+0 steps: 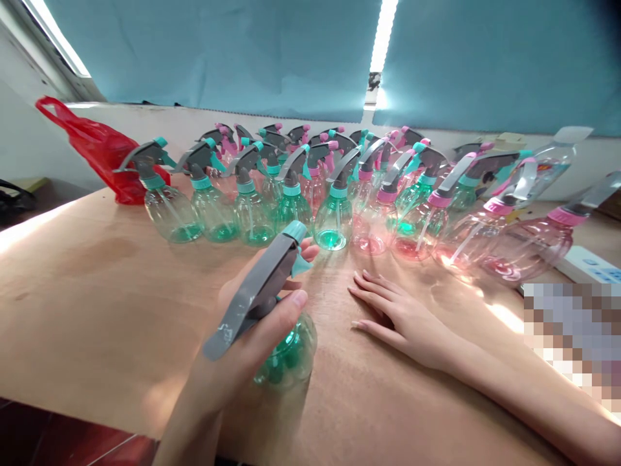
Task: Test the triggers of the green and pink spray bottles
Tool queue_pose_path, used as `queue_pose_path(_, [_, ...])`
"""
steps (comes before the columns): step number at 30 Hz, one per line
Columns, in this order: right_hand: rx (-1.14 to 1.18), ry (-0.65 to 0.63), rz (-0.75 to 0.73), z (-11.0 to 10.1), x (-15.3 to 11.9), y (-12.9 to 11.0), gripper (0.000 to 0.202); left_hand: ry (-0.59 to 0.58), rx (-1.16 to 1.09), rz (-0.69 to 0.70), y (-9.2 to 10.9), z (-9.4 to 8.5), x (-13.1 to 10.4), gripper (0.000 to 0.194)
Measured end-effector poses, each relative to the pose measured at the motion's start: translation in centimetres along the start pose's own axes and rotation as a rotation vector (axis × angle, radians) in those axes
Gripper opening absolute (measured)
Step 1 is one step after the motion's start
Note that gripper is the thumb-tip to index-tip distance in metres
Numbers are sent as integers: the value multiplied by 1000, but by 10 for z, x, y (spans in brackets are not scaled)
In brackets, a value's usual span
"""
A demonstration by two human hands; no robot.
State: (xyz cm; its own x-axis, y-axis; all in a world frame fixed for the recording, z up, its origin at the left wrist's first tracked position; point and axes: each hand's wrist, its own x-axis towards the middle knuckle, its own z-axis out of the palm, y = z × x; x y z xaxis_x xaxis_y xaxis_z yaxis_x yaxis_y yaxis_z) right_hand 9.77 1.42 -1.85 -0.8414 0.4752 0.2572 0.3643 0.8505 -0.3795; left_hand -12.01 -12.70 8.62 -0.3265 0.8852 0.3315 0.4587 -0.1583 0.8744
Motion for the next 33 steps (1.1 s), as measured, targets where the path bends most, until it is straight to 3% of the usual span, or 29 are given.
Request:
queue_pose_path(27, [-64,-33,-11,1,-1,1,65,-8,-18,49,-3,0,0,40])
queue_pose_path(33, [-55,-32,-36,3,-3,-10,70,-13,-23,79,-1,1,1,40])
